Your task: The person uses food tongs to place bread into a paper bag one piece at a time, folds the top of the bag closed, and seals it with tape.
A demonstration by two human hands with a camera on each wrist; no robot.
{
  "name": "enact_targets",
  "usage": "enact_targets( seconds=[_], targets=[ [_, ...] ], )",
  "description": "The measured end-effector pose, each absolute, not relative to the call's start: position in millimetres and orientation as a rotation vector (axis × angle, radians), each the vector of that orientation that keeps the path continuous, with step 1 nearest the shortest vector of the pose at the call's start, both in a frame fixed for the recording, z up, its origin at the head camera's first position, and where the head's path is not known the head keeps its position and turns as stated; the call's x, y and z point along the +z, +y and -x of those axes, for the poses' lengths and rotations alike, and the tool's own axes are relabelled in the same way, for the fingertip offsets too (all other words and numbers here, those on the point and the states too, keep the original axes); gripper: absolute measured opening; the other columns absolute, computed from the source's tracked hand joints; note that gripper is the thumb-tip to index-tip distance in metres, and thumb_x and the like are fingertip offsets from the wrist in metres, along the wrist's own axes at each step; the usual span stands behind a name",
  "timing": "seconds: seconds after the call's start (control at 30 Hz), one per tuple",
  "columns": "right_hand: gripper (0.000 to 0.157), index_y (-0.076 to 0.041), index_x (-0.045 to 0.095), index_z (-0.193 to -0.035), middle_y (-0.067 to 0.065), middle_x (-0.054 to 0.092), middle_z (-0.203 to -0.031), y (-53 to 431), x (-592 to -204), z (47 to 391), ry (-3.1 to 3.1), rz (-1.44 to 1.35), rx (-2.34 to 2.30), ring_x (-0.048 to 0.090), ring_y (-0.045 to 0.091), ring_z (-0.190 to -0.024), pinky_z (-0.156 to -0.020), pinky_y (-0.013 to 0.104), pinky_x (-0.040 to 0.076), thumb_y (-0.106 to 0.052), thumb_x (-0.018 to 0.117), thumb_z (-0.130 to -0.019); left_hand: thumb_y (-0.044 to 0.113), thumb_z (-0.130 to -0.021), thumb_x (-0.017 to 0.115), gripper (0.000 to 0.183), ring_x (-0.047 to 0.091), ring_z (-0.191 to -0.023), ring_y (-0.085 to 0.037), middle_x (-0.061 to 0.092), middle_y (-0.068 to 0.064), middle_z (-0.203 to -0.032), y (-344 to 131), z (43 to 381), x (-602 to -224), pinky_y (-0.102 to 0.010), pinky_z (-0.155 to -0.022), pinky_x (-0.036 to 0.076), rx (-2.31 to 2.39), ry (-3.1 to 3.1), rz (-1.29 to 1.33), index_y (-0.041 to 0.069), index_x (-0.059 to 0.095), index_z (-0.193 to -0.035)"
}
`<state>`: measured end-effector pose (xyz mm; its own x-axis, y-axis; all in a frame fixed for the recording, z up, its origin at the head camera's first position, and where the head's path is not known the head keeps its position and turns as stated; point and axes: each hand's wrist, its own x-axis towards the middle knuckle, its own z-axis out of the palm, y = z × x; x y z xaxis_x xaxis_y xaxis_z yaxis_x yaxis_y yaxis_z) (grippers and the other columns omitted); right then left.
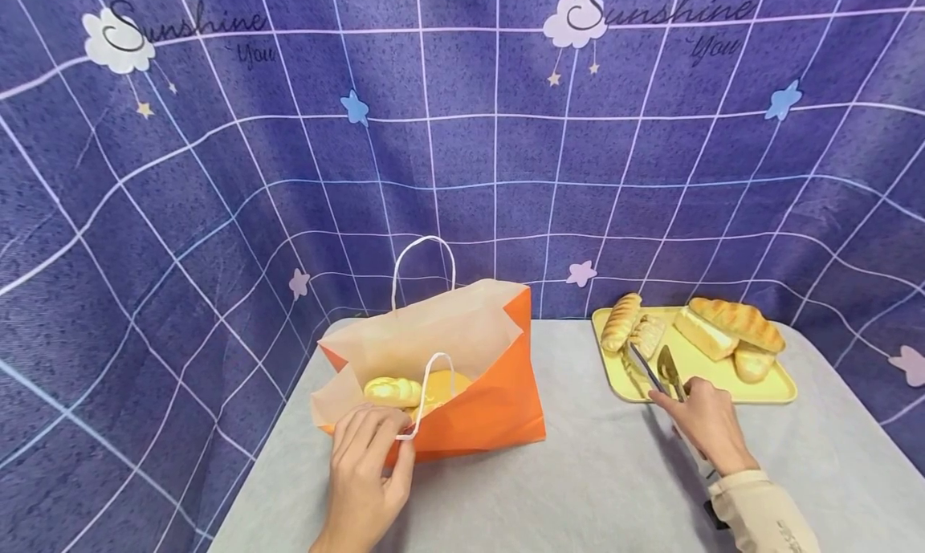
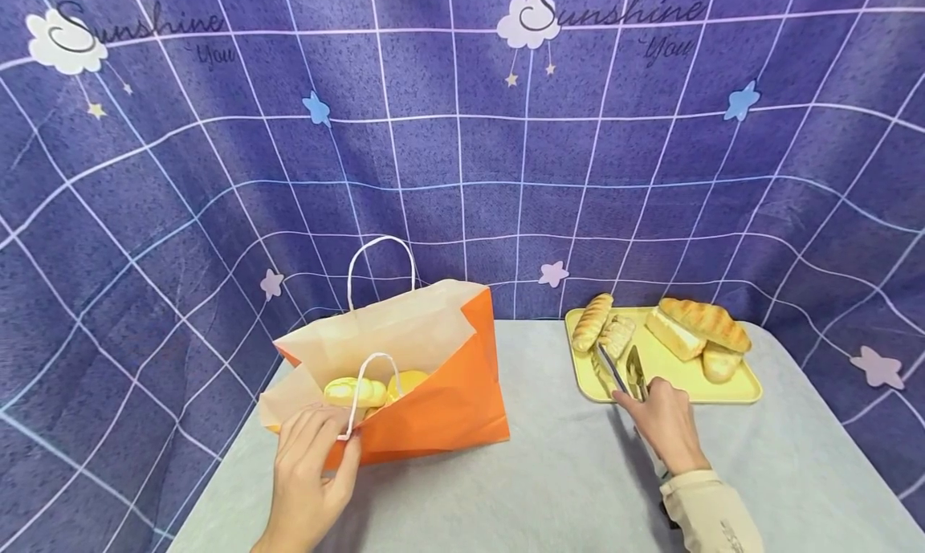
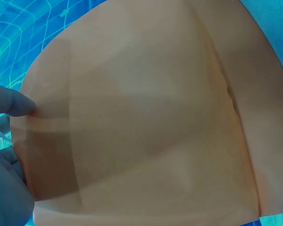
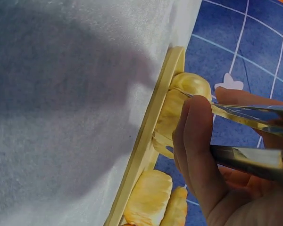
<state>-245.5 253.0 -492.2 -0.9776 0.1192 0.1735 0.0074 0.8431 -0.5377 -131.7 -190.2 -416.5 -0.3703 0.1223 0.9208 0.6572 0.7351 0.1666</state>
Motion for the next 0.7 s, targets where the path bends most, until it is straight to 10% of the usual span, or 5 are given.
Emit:
enact_targets(
  seconds=[0.7],
  targets=[
    [0.035, 0.000, 0.054, -0.074, -0.003, 0.053, -0.043, 253.8, -499.3, 246.6, -2.857, 0.027, 0.867, 0.053, 0.017, -0.043, -0.047, 0.034, 0.040, -0.028, 0.065, -0.092, 0.005, -0.074, 0.061, 0.020, 0.060, -0.088, -0.026, 0.065, -0.003, -0.090, -191.8, 129.3, -418.5, -0.039, -0.093, 0.037, -0.645, -1.925, 0.589, 0.006, 0.070, -0.092]
  ],
)
